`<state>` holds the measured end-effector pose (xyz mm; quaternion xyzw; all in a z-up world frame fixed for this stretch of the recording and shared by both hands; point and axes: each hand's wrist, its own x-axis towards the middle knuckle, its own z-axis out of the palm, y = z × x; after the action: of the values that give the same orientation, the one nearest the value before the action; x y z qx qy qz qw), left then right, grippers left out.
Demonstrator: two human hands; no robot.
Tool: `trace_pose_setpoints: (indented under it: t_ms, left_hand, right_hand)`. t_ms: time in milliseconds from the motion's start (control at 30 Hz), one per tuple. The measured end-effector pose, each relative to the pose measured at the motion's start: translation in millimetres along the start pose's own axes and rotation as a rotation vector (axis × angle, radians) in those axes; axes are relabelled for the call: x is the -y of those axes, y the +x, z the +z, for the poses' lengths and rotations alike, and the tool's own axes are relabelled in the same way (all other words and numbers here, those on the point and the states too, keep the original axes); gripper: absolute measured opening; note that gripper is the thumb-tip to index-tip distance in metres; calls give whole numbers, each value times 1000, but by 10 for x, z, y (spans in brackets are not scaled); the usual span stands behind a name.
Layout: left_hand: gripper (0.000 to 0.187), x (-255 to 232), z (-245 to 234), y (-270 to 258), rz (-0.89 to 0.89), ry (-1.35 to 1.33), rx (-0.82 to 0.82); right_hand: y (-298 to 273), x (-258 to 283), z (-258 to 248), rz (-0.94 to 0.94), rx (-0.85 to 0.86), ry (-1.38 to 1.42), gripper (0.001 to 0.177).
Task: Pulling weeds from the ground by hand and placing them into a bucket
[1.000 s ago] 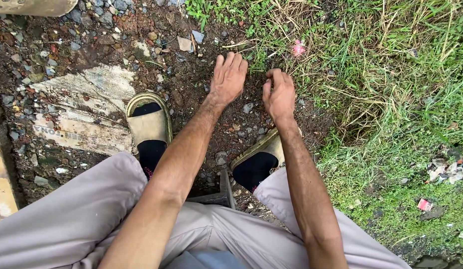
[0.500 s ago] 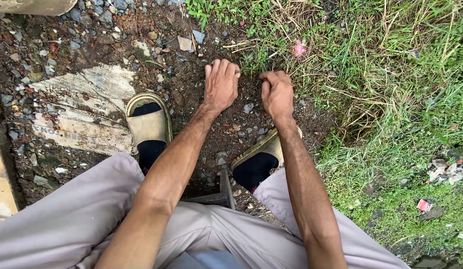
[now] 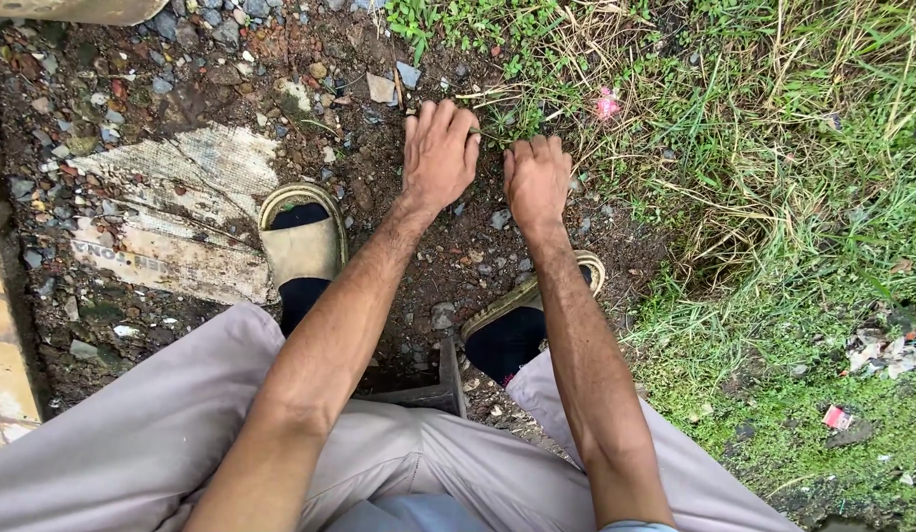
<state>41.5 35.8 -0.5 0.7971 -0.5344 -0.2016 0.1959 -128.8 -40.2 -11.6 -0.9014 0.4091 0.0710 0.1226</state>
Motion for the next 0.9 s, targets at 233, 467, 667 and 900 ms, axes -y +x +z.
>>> trace_pose_setpoints:
  t_ms: [233,467,667,900]
  left_hand:
    - [30,-10,124,26,196,122,53]
    - [22,-46,193,112,282,121,62]
    - [16,-57,335,186,357,275,16]
    - [13,-73,60,163,295,213,-55]
  right_hand:
    - [-72,15,-49,41,173,-126,37]
    - [-111,-87,-132,61,39,-35,31]
    - [-34,-202,-192,43,-121,201,10]
    - [38,-188,-226,-57,-145,382,15]
